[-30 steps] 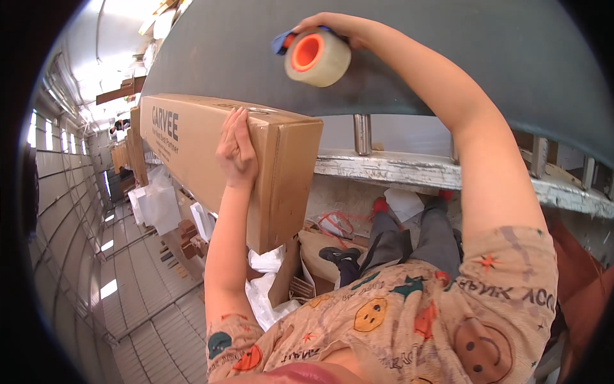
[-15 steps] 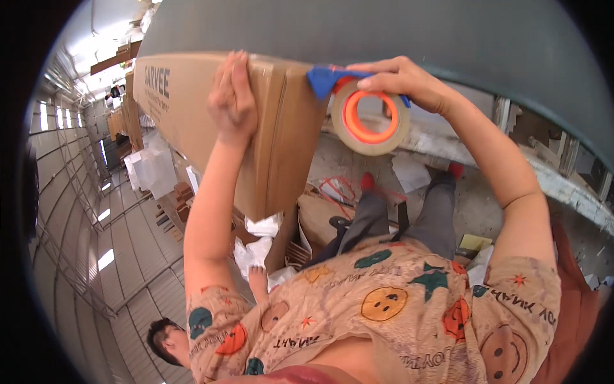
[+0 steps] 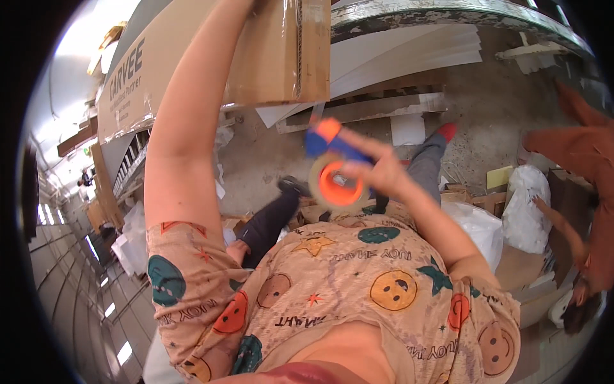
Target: The person seals a cardboard box using a tape dispenser, places foam packaging inserts inside, and maneuvers the box on a conveyor belt.
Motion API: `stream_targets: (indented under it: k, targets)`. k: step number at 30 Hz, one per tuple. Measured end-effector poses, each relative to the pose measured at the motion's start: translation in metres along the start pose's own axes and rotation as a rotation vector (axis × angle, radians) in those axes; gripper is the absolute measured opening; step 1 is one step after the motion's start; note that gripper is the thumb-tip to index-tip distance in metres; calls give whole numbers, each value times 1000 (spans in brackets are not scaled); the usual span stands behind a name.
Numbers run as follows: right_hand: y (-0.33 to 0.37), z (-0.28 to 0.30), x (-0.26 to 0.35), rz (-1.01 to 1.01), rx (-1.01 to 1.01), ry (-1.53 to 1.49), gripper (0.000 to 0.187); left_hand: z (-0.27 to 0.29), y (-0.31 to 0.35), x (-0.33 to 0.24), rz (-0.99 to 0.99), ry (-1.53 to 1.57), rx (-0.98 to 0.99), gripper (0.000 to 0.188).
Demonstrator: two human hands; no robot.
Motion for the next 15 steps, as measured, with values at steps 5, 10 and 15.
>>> stream_targets:
  k: [5,10,15]
  targets:
    - [-37,-54,-15,-152,46,51,64,78,77,-155,-462,265,601,7]
    - [-123,-60,5,267,-40,104,51,152,143,-172,-194,465,352,6]
    - [-129,-89,-54,201,295,288,49,120,210,-129,198,644,734,16]
Point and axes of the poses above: each hand's wrist, its own y-axis away from the middle knuckle, its own z-axis out of the back of the hand, x = y × z, the point moved 6 cm from there along -y, towards the middle knuckle, and after that the axes turned 8 degrees about -z, right-handed, at the moved point
